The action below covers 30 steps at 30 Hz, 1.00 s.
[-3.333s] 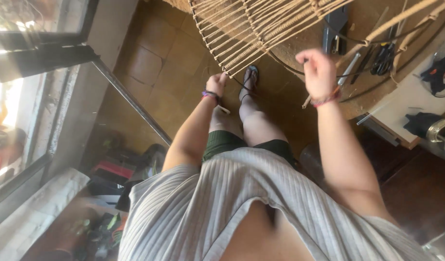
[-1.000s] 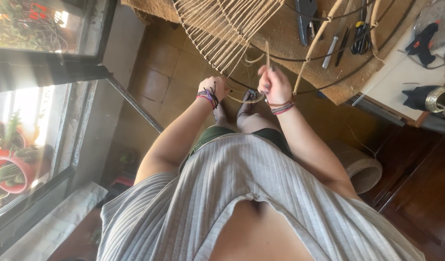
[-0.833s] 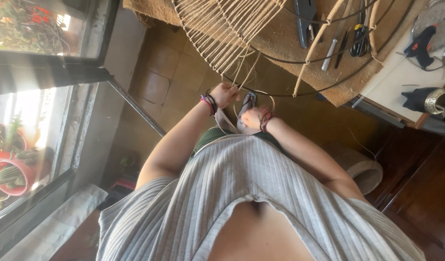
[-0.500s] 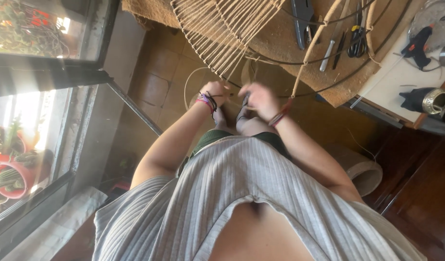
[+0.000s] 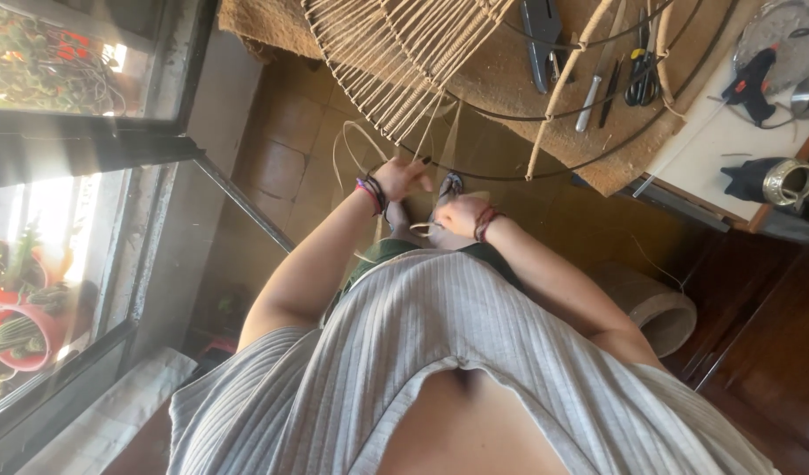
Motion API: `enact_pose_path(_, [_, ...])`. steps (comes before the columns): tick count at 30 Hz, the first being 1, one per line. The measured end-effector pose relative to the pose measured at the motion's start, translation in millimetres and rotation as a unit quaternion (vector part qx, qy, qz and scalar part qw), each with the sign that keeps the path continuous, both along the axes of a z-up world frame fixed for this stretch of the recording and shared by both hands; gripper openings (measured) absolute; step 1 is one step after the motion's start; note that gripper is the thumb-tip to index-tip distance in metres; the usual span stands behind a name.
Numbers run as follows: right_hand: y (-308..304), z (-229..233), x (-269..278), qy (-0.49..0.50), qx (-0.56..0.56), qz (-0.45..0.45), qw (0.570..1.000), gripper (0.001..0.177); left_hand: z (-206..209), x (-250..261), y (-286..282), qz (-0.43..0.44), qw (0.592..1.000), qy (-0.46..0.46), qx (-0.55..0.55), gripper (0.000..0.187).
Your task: Weaving and tying thin strings onto a wicker furniture frame to create or repair a pattern.
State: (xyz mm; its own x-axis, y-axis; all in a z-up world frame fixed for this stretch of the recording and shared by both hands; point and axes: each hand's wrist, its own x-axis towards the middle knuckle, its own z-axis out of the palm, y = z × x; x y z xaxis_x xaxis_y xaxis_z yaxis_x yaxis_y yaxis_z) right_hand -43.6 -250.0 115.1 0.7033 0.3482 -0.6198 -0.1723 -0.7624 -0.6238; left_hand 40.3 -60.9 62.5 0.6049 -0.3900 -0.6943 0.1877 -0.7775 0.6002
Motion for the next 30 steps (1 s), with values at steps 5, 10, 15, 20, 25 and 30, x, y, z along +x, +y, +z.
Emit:
enact_pose_path(5, [-11,-47,11,0.043,0.117,-0.222,0.967,0.025,-60,-4,1,0.076,0.996,-0.028,-0.028,0.041])
enact_pose_path(10, [-50,-119,21,0.035,-0.046,-0.288,0.956,0.036,-28,-12,9,0.143,0.985,-0.052,-0.082,0.033])
enact_pose_path(15, [-33,-43,58,0.138,0.327,-0.561,0.748,0.047,-14,-17,12,0.155,0.974,-0.094,-0.14,0.025])
enact_pose_path(20, [0,-31,22,-0.053,0.11,-0.165,0.979,0.026,0,-13,7,0.314,0.888,0.188,-0.278,0.031])
enact_pose_path(25, [-1,-101,8,0.051,0.034,-0.002,0.998,0.03,28,10,16,0.217,0.942,0.159,-0.2,0.032])
enact_pose_path(30, [-24,3,51,0.054,0.553,-0.549,0.624,0.053,17,23,23,-0.135,0.976,-0.125,0.119,0.044])
